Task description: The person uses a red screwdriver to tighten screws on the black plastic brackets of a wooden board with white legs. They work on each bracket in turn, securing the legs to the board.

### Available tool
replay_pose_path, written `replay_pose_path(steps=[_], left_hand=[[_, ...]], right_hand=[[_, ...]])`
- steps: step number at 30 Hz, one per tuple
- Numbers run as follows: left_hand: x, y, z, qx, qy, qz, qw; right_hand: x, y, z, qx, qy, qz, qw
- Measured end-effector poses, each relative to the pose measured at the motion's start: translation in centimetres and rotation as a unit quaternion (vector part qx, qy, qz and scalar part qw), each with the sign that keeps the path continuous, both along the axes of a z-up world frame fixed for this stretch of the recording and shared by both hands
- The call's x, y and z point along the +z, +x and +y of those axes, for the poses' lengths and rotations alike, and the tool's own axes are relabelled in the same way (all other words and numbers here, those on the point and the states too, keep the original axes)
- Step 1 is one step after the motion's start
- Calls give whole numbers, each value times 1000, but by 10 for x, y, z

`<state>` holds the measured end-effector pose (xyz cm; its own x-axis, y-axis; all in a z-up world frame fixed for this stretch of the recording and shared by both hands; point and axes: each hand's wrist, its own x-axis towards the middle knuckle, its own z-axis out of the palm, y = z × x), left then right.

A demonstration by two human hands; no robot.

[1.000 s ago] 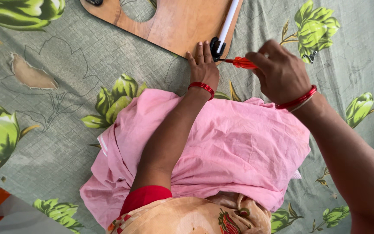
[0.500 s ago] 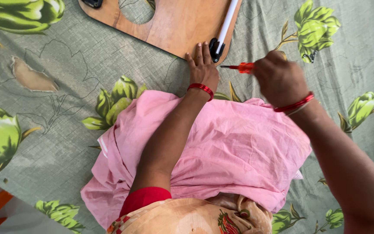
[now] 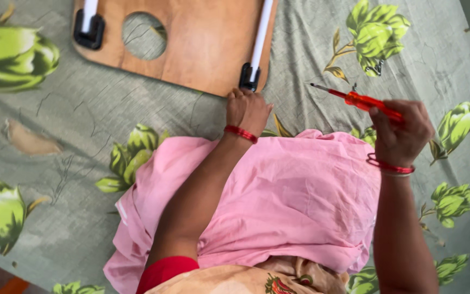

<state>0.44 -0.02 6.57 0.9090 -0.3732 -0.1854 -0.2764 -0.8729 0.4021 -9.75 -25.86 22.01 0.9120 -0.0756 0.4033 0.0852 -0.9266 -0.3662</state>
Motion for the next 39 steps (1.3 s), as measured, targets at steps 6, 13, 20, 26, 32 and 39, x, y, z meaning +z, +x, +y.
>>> replay_pose_path(steps=[6, 13, 20, 26, 32, 39], left_hand=[[0, -12, -8, -124, -159, 35, 979], [0, -5, -8, -130, -198, 17, 971], [-4, 0, -9, -132, -193, 9, 972], [-6, 0, -8, -128, -189, 21, 973], [-8, 0, -7, -131, -191, 21, 973], [-9, 0, -6, -131, -194, 17, 972]], right_hand=[[-58, -50, -51, -147, 204, -131, 959], [-87, -52, -85, -171, 238, -200, 935], [-95, -48, -90, -168, 198, -176, 949], [-91, -51, -93, -163, 162, -164, 959], [-93, -53, -89, -163, 171, -156, 959], [-84, -54, -92, -157, 85, -159, 971]])
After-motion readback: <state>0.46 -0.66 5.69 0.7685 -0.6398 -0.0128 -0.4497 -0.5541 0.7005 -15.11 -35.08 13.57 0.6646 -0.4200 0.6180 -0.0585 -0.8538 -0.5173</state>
